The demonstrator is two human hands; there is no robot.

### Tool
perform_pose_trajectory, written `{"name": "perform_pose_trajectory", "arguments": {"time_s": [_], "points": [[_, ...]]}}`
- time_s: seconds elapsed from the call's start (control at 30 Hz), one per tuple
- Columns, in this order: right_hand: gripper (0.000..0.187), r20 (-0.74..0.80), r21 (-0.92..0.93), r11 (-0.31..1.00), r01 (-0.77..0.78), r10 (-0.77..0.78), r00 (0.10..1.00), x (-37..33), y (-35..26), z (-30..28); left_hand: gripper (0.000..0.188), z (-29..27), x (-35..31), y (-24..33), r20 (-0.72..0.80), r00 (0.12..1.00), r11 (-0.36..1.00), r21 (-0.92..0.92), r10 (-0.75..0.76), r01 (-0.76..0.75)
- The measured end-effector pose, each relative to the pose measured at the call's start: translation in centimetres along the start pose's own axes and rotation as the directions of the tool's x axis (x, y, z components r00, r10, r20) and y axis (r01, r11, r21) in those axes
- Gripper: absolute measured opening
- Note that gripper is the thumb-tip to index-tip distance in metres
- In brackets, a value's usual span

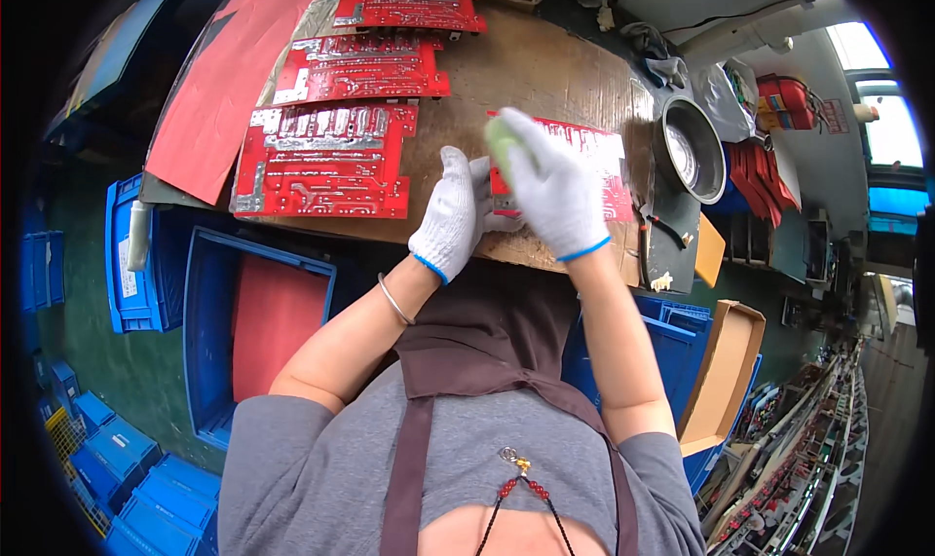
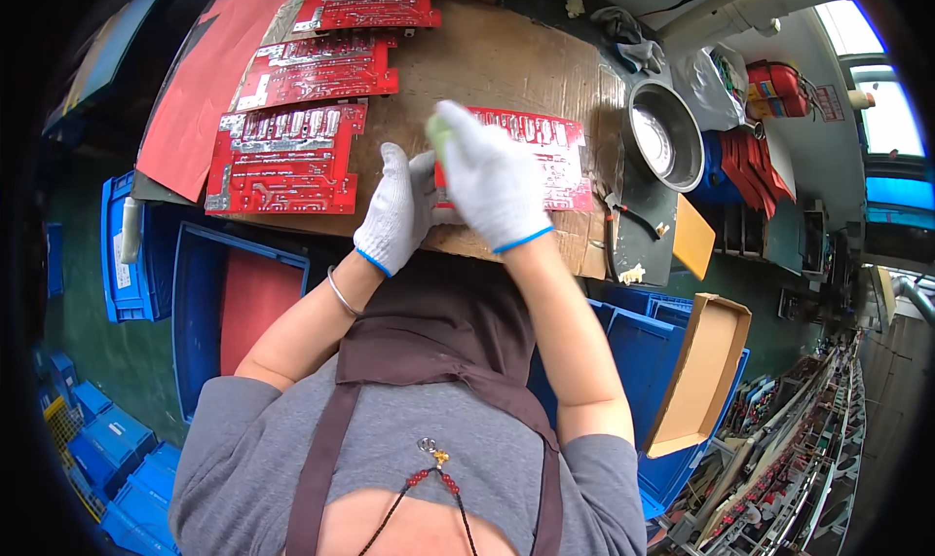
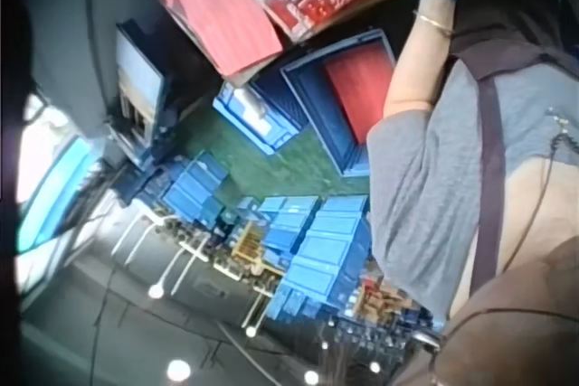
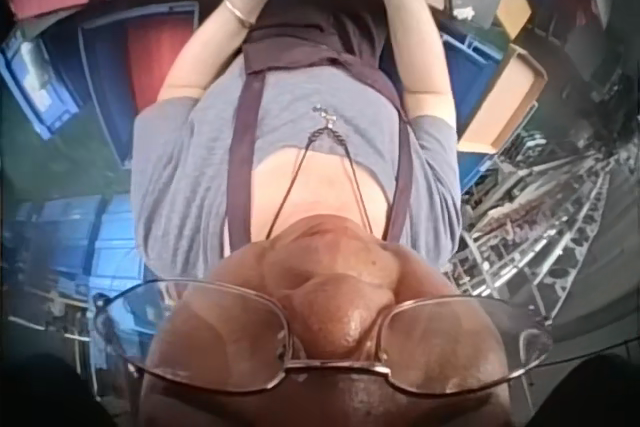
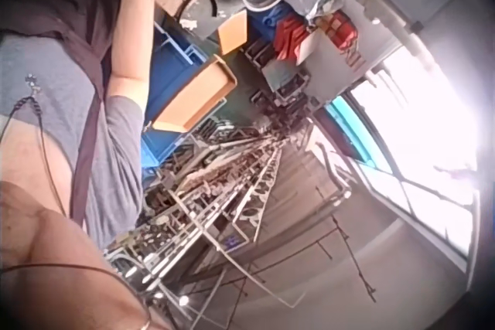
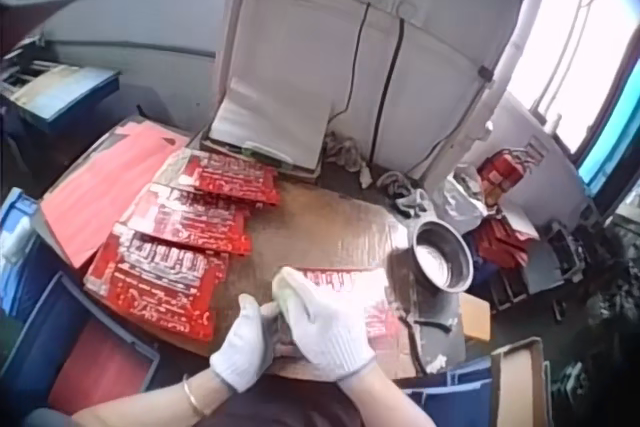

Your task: Snip excess component leads and clean the surface of printed circuit boards.

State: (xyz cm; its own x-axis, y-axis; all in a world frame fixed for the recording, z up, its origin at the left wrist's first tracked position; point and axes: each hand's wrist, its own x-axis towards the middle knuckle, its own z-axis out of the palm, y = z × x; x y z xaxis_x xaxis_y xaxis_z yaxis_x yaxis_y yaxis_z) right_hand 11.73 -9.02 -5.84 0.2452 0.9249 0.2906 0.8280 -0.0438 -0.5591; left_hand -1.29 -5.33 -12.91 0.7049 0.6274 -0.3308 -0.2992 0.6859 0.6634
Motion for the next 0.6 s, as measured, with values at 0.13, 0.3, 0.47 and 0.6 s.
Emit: {"name": "perform_pose_trajectory", "arguments": {"time_s": [0.13,0.3,0.47,0.6], "points": [[0.037,-0.001,-0.237,0.972,0.000,0.000,1.000,3.9,-0.1,0.8,0.096,0.6,-0.3,0.3,0.028,0.999,1.000,0.000,-0.014,0.014],[0.037,0.027,-0.076,0.996,-0.044,0.047,0.999,2.2,2.5,-0.6,0.100,0.1,0.2,-0.1,-0.046,0.999,1.000,0.015,0.005,-0.004],[0.038,-0.018,-0.239,0.971,-0.026,0.022,1.000,5.5,1.2,0.4,0.094,1.1,-0.5,0.4,-0.023,1.000,1.000,-0.003,0.021,-0.021],[0.039,0.035,-0.071,0.993,-0.093,0.095,0.995,2.8,3.9,-1.0,0.094,0.3,0.5,-0.4,-0.058,0.998,0.999,-0.038,-0.030,0.028]]}}
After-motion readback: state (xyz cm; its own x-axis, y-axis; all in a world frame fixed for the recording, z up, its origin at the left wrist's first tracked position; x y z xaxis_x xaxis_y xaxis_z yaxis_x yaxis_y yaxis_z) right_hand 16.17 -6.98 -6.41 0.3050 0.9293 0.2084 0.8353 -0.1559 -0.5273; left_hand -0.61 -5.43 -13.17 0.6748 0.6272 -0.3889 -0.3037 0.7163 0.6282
